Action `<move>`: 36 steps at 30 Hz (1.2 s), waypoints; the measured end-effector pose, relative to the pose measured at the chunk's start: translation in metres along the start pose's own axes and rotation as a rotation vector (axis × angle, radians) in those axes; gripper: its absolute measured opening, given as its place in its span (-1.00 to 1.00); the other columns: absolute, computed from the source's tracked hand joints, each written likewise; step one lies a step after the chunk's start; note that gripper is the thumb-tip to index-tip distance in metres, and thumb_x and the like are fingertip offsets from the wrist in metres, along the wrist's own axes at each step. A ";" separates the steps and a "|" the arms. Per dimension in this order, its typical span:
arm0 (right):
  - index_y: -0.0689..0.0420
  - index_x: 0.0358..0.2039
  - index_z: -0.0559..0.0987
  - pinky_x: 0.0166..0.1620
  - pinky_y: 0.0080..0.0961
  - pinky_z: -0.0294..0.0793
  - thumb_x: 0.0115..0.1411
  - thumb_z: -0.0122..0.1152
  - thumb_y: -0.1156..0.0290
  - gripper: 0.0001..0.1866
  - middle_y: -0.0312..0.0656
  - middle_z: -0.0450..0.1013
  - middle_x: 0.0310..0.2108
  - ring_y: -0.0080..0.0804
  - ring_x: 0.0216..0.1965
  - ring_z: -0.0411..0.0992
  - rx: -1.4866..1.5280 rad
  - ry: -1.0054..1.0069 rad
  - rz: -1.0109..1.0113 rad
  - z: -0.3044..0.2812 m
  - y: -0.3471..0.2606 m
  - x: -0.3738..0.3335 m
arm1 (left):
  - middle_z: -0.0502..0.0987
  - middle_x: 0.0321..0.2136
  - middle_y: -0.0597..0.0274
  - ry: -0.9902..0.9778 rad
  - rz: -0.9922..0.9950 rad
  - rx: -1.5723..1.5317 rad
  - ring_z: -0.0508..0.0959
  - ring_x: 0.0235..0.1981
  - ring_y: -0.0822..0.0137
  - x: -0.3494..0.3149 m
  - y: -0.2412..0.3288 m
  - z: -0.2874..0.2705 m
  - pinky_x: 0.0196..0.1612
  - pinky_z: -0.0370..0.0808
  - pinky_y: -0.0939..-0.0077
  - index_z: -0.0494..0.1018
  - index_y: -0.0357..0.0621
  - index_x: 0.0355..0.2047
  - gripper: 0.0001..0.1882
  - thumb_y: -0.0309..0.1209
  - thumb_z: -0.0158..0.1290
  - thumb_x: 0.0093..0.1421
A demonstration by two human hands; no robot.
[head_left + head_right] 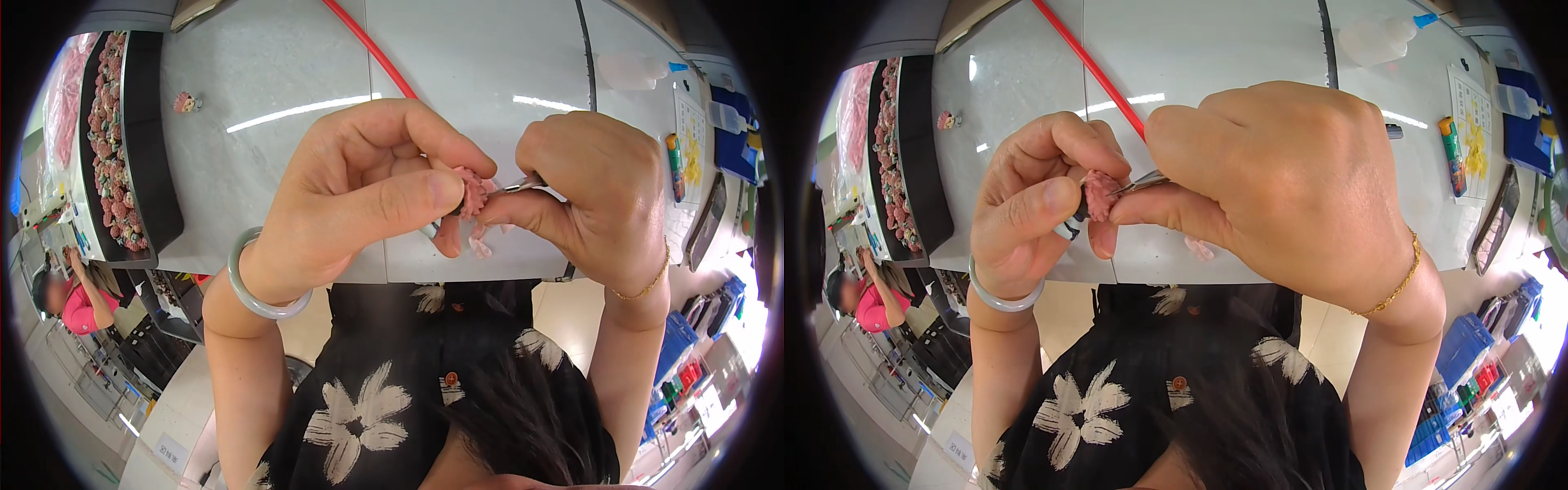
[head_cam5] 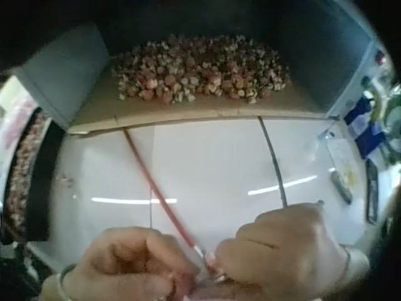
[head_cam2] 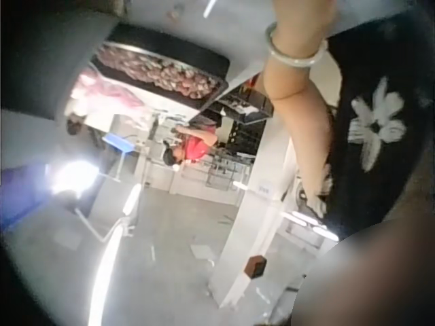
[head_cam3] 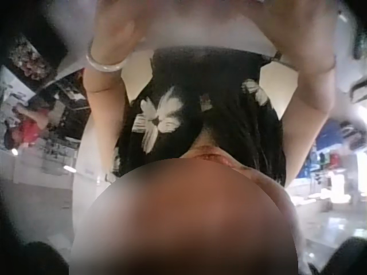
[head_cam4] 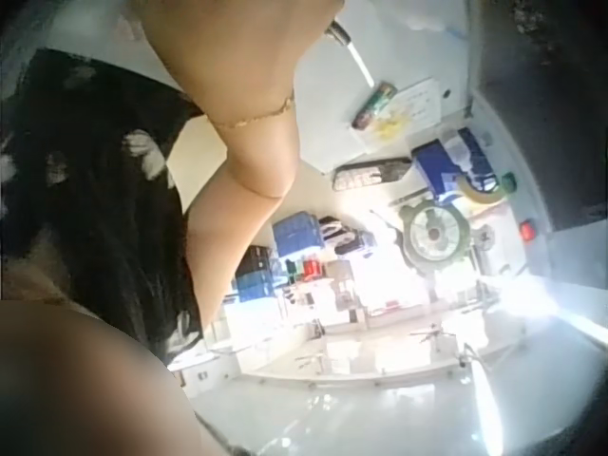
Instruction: Assembling and gluing small toy figurines at a factory workbench.
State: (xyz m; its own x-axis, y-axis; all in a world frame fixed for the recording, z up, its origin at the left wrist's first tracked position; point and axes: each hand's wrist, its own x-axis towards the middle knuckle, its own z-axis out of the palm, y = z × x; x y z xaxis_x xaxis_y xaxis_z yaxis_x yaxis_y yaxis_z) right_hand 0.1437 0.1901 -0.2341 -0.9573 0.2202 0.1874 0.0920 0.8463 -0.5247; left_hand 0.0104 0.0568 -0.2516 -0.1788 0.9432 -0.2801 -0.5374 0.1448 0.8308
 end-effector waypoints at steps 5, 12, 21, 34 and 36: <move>0.14 -0.75 0.31 -0.67 -0.50 0.08 -0.35 0.32 0.13 -0.59 -0.24 0.16 -0.80 -0.32 -0.75 0.13 0.034 -0.026 -0.002 0.000 0.003 -0.001 | 0.34 -0.60 0.16 -0.035 -0.033 -0.028 0.39 -0.68 0.43 0.001 0.000 -0.001 -0.68 0.36 0.70 0.36 -0.43 -0.40 -0.64 -0.28 0.04 0.00; 0.15 -0.76 0.29 -0.67 -0.49 0.03 -0.31 0.33 0.14 -0.57 -0.24 0.13 -0.80 -0.28 -0.75 0.09 0.142 -0.126 0.018 -0.001 0.010 -0.003 | 0.36 -0.59 0.12 -0.066 -0.060 -0.029 0.39 -0.69 0.42 0.002 0.000 0.001 -0.66 0.38 0.69 0.36 -0.42 -0.41 -0.67 -0.32 0.04 -0.01; 0.17 -0.70 0.37 -0.67 -0.54 0.06 -0.21 0.30 0.09 -0.58 -0.25 0.16 -0.78 -0.38 -0.75 0.14 0.165 0.087 -0.058 -0.002 0.008 0.003 | 0.38 -0.48 0.04 -0.027 0.039 -0.039 0.43 -0.68 0.38 0.000 0.002 0.001 -0.59 0.42 0.63 0.34 -0.42 -0.35 -0.64 -0.29 0.02 0.01; 0.21 -0.52 0.52 -0.56 -0.55 0.18 0.02 0.10 0.08 -0.61 -0.29 0.27 -0.72 -0.42 -0.65 0.23 -0.128 0.169 -0.284 -0.011 0.006 0.007 | 0.33 -0.54 0.13 0.002 0.103 -0.024 0.40 -0.69 0.39 -0.003 0.005 -0.004 -0.66 0.35 0.72 0.28 -0.30 -0.36 -0.67 -0.24 -0.02 0.05; 0.21 -0.52 0.52 -0.56 -0.55 0.17 0.01 0.10 0.08 -0.62 -0.30 0.27 -0.72 -0.42 -0.65 0.23 -0.136 0.174 -0.287 -0.010 0.005 0.007 | 0.33 -0.54 0.12 0.000 0.109 -0.033 0.40 -0.69 0.39 -0.002 0.005 -0.005 -0.66 0.35 0.71 0.28 -0.31 -0.36 -0.67 -0.24 -0.03 0.05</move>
State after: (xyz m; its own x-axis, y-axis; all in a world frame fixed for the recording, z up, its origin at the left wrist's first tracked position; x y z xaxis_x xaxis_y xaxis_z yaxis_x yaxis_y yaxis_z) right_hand 0.1401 0.2009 -0.2273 -0.8896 0.0333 0.4554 -0.1271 0.9399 -0.3170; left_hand 0.0044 0.0538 -0.2494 -0.2374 0.9529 -0.1889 -0.5418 0.0315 0.8399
